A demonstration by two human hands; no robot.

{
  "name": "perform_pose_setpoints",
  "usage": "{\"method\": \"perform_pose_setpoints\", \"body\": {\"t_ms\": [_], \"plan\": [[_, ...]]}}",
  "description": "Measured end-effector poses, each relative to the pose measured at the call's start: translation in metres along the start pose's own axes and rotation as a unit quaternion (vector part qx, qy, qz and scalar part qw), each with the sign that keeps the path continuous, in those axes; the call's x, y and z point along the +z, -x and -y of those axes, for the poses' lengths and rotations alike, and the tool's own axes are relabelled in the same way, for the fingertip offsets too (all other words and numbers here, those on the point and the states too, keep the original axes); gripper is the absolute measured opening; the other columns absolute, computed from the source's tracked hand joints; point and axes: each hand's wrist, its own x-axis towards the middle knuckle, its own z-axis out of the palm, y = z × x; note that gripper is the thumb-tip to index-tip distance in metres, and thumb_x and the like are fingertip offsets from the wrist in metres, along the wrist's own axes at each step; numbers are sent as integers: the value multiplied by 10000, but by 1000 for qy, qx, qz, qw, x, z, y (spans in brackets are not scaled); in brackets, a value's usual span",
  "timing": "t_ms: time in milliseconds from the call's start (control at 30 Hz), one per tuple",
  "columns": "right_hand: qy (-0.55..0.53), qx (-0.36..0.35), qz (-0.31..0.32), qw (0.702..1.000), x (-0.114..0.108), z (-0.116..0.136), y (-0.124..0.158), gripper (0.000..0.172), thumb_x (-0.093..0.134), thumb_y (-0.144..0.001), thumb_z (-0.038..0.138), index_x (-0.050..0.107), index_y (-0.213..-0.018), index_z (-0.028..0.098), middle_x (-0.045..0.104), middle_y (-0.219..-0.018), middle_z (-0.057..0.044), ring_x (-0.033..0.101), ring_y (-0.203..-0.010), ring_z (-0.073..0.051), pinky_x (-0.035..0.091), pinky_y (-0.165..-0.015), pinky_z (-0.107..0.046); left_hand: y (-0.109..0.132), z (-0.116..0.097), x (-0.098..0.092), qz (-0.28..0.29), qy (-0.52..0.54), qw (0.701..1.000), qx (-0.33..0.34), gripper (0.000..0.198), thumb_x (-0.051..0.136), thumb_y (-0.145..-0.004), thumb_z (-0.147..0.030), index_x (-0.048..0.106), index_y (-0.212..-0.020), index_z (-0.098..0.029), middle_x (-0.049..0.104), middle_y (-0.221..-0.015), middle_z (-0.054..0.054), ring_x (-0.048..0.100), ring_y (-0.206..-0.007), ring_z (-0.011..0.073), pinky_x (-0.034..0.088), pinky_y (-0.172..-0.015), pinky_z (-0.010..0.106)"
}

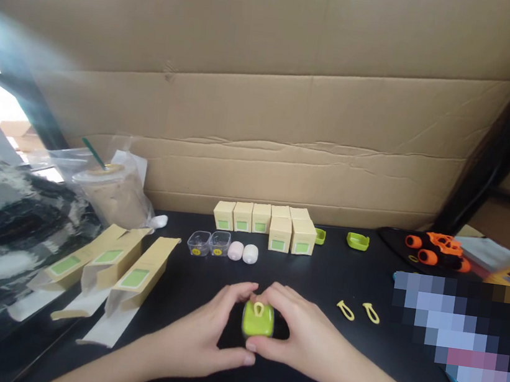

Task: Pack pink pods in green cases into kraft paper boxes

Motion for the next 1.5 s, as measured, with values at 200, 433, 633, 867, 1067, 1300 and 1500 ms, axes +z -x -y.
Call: {"method": "perform_pose_setpoints", "body": {"t_ms": [200, 433, 633, 867, 1067, 1300, 1500], "plan": [[48, -8, -13, 999, -2, 4, -1, 291, 679, -734, 241, 580, -1006, 220, 605, -929, -8, 601, -891, -201, 465, -745, -280, 4, -8, -79, -129, -393, 911, 3, 270, 483, -886, -391, 650, -822, -189, 650, -859, 71, 577, -873, 256, 459, -805, 423], [92, -8, -24, 995, -3, 6, 0, 351, 655, -764, 277, 545, -1095, 239, 659, -1016, -11, 642, -901, -216, 468, -791, -328, 27, 26, -108, -174, -520, 818, -176, 334, 553, -778, -397, 658, -984, -156, 667, -990, 138, 576, -947, 339, 451, -830, 452], [194, -3, -71, 978, -12, -5, -4, 291, 615, -809, 320, 569, -1083, 232, 673, -1010, -49, 658, -869, -246, 478, -754, -368, 25, 23, -98, -108, -478, 821, -292, 529, 525, -779, -374, 540, -1201, -55, 667, -1097, 205, 577, -1041, 373, 431, -875, 448], [245, 0, -107, 964, -21, -26, -10, 318, 603, -839, 368, 582, -1102, 189, 702, -1020, -88, 674, -867, -264, 501, -779, -434, 24, 20, -91, -70, -464, 813, -346, 605, 485, -768, -262, 414, -1326, -39, 663, -1058, 200, 579, -1044, 371, 427, -854, 430], [253, -93, -204, 941, -19, -19, -6, 470, 624, -828, 412, 500, -1222, 187, 593, -1223, -143, 557, -1122, -307, 454, -928, -506, 24, -4, -91, -250, -406, 860, -183, 571, 520, -742, -304, 459, -1292, -163, 568, -1031, 105, 600, -927, 305, 474, -809, 432], [138, -181, -174, 958, 13, 10, 14, 665, 662, -779, 280, 352, -1366, 235, 524, -1318, -136, 544, -1185, -254, 518, -925, -351, 8, -27, -52, -341, -7, 938, -59, 607, 563, -766, -269, 337, -1330, -273, 468, -1243, 81, 558, -1050, 249, 450, -922, 424], [176, -230, -166, 943, 34, 7, 12, 803, 741, -707, 228, 323, -1385, 332, 469, -1341, -145, 584, -1127, -274, 554, -856, -375, -11, -8, -7, -241, 160, 945, -153, 535, 566, -748, -307, 440, -1258, -208, 409, -1326, 123, 381, -1285, 312, 278, -1088, 477]]}}
